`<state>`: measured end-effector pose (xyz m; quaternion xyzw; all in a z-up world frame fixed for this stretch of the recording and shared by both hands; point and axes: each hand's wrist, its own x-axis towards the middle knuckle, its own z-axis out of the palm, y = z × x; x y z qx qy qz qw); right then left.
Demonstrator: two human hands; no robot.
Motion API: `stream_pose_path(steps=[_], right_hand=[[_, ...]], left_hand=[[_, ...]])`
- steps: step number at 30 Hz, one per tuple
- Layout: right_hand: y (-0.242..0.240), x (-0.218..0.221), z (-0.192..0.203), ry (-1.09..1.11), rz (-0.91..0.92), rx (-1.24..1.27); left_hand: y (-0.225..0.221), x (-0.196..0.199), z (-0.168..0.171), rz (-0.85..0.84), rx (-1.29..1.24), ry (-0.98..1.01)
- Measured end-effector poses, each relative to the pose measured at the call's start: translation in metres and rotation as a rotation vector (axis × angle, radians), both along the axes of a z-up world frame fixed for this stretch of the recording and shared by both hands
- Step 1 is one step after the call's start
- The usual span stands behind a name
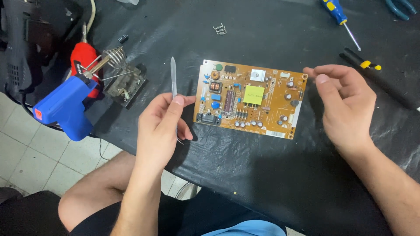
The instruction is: The person is desoldering and removing components from a printed circuit board using a desoldering iron and tweezers at a repair bench.
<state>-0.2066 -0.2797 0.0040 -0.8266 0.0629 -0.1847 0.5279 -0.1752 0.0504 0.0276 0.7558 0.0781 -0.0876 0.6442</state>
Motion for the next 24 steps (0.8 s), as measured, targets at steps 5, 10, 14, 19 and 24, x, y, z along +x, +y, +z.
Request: stream_pose_path(steps=[5, 10, 14, 19, 24], right_hand=[[0.001, 0.000, 0.014, 0.140, -0.105, -0.112], [0.028, 0.005, 0.057, 0.882, -0.084, -0.453], [0.023, -0.002, 0.047, 0.788, -0.044, -0.589], [0.029, -0.003, 0.056, 0.823, 0.005, -0.633], [0.042, -0.014, 0.070, 0.927, 0.038, -0.582]], left_hand=[[0.003, -0.004, 0.009, -0.032, 0.070, 0.048], [0.001, -0.006, 0.023, -0.072, 0.179, 0.187], [-0.001, -0.022, 0.033, -0.017, 0.258, 0.196], [0.005, -0.060, 0.030, -0.037, 0.527, 0.165], [0.002, -0.061, 0.043, -0.152, 0.474, 0.285]])
